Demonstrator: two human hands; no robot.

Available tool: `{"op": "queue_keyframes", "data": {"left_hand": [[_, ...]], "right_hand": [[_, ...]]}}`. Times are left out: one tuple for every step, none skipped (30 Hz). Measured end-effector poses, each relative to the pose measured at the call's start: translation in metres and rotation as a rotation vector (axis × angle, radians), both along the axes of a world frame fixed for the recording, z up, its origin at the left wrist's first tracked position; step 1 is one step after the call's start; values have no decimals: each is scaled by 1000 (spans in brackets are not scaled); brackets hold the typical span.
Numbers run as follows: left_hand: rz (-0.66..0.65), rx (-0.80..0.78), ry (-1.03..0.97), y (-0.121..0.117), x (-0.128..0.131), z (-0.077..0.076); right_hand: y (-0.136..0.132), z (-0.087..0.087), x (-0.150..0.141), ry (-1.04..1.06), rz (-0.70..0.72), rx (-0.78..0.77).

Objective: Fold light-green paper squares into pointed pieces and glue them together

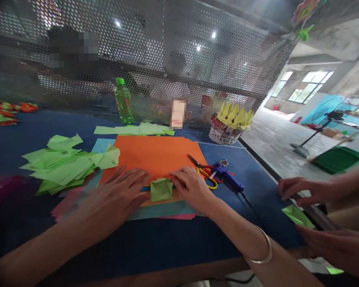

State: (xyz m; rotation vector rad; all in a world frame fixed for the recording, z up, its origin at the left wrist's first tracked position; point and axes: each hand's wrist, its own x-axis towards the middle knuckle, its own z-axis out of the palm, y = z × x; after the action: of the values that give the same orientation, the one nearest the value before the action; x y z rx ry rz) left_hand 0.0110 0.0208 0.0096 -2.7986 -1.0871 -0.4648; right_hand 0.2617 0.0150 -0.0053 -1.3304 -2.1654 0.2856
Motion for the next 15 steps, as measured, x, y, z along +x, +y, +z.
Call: {"op": "queue_keyframes", "data": {"left_hand": [[-1, -4, -1, 0, 0, -1], [-3, -11, 0, 0, 1, -1], [-5, -18, 1, 0, 1, -2], [-8, -22, 2, 0, 2, -2], [-10, -25, 7, 0, 2, -2], [-14, -26, 14, 0, 3, -2], [-17, -23, 20, 0, 3, -2], [-21, -18, 25, 0, 3, -2], [-26, -12, 26, 0, 3, -3], [-30, -9, 24, 1, 3, -3], [-34, -7, 17, 1, 2, -4], [-39, -7, 5, 2, 2, -5], [-44, -6, -11, 2, 1, -6], [-49, -6, -26, 2, 1, -7], [-51, -4, -40, 3, 0, -8]], "right_hand": [[0, 1, 0, -24, 6, -5], [0, 1, 0, -48, 14, -8], [-1, 1, 0, -69, 21, -8], [-1, 1, 1, -88, 25, -6], [-1, 1, 1, -102, 27, -3], [-1, 1, 1, -111, 28, 1], [-1, 0, 1, -117, 30, 3], [-1, 0, 1, -120, 32, 4], [-2, 1, 1, -119, 33, 6], [-2, 1, 1, -116, 35, 6], [-2, 2, 0, -113, 35, 5], [-2, 2, -1, -108, 36, 6], [-2, 3, -1, -102, 39, 8], [-2, 3, -2, -94, 42, 8], [-2, 3, -2, -81, 44, 8]]}}
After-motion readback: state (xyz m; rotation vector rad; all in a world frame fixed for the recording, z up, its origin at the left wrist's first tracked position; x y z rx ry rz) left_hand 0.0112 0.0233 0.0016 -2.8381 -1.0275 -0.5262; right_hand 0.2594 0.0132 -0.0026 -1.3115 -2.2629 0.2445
